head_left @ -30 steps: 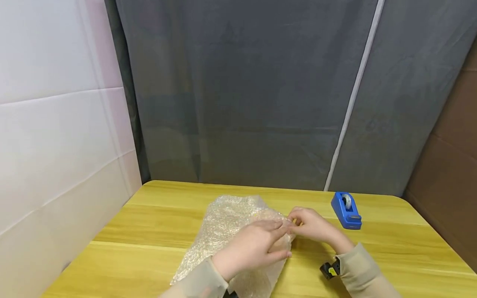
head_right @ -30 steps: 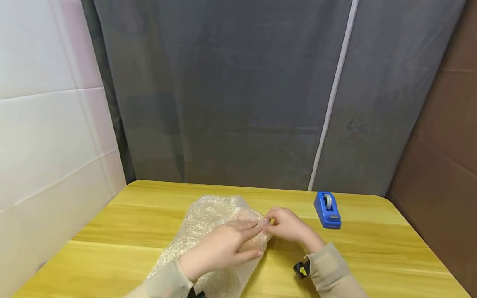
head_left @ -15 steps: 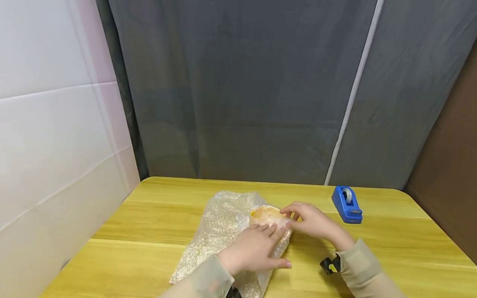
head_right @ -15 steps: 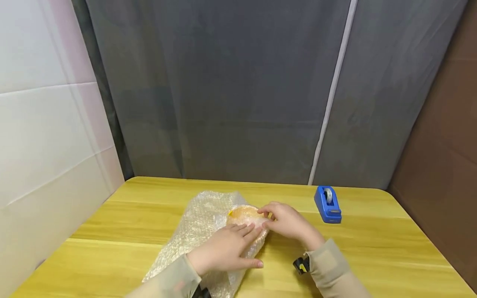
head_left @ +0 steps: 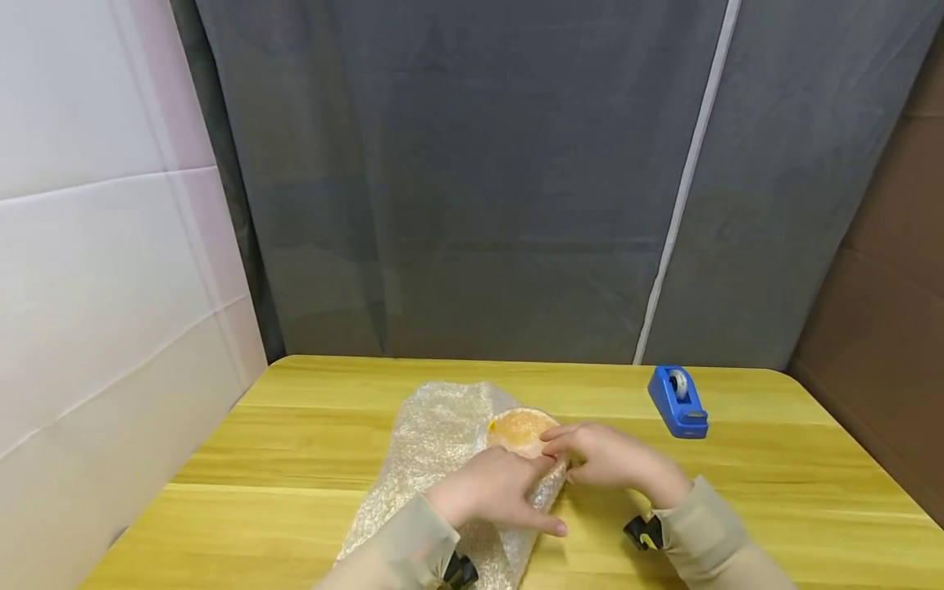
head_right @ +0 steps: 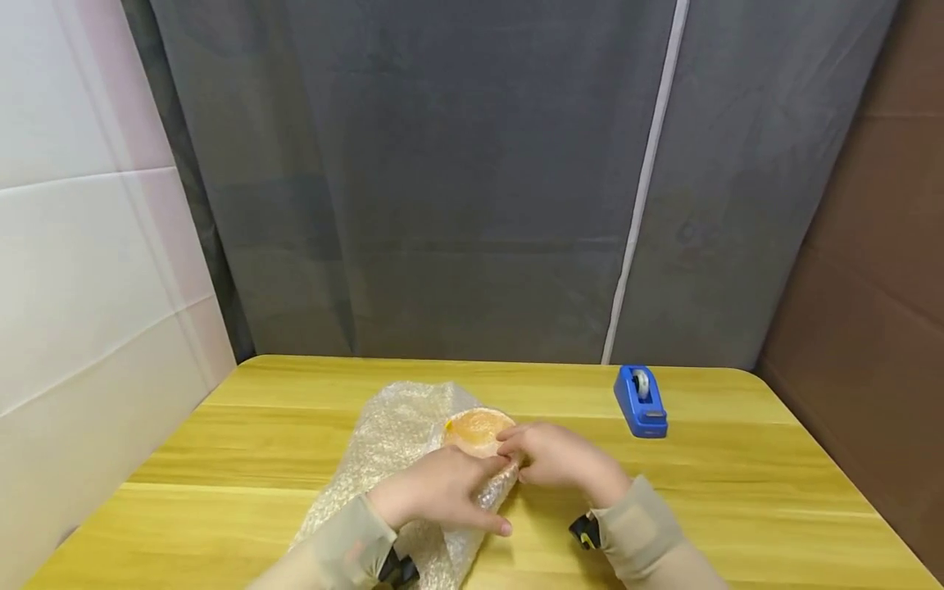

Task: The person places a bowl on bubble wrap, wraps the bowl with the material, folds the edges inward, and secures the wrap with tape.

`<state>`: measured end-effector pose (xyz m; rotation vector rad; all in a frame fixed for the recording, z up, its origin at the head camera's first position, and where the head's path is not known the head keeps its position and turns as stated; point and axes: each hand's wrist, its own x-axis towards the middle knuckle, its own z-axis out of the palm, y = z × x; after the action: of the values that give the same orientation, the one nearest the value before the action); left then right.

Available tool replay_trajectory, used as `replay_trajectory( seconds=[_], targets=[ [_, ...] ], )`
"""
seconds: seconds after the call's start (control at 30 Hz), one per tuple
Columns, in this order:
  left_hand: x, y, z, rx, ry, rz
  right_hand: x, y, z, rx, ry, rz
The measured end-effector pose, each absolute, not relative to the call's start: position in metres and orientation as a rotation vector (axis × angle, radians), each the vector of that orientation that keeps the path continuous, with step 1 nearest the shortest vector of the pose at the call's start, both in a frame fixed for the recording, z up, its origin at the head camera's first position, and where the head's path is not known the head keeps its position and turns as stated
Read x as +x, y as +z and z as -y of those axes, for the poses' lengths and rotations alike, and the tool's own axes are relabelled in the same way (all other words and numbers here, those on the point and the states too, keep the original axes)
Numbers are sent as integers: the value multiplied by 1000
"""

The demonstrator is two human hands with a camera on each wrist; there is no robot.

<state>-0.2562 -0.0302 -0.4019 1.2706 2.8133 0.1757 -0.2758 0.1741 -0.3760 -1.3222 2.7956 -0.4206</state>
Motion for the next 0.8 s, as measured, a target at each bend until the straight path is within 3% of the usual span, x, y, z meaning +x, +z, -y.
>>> replay_trajectory(
  seconds=[0.27, 0.43, 0.6, 0.8],
  targets=[
    [-265, -401, 22, 1357, 498, -2615, -275, -392, -191, -1388, -544, -2745],
    [-276, -384, 35, 1261, 749, -2559, -274, -394, -193, -1431, -593, -2735],
    [-299, -367, 68, 1024, 1068, -2758, -275, -388, -190, -1400, -554, -2764],
    [-328, -383, 111, 515, 1103, -2910, -273, -384, -190, -1311, -546, -2768]
  ],
)
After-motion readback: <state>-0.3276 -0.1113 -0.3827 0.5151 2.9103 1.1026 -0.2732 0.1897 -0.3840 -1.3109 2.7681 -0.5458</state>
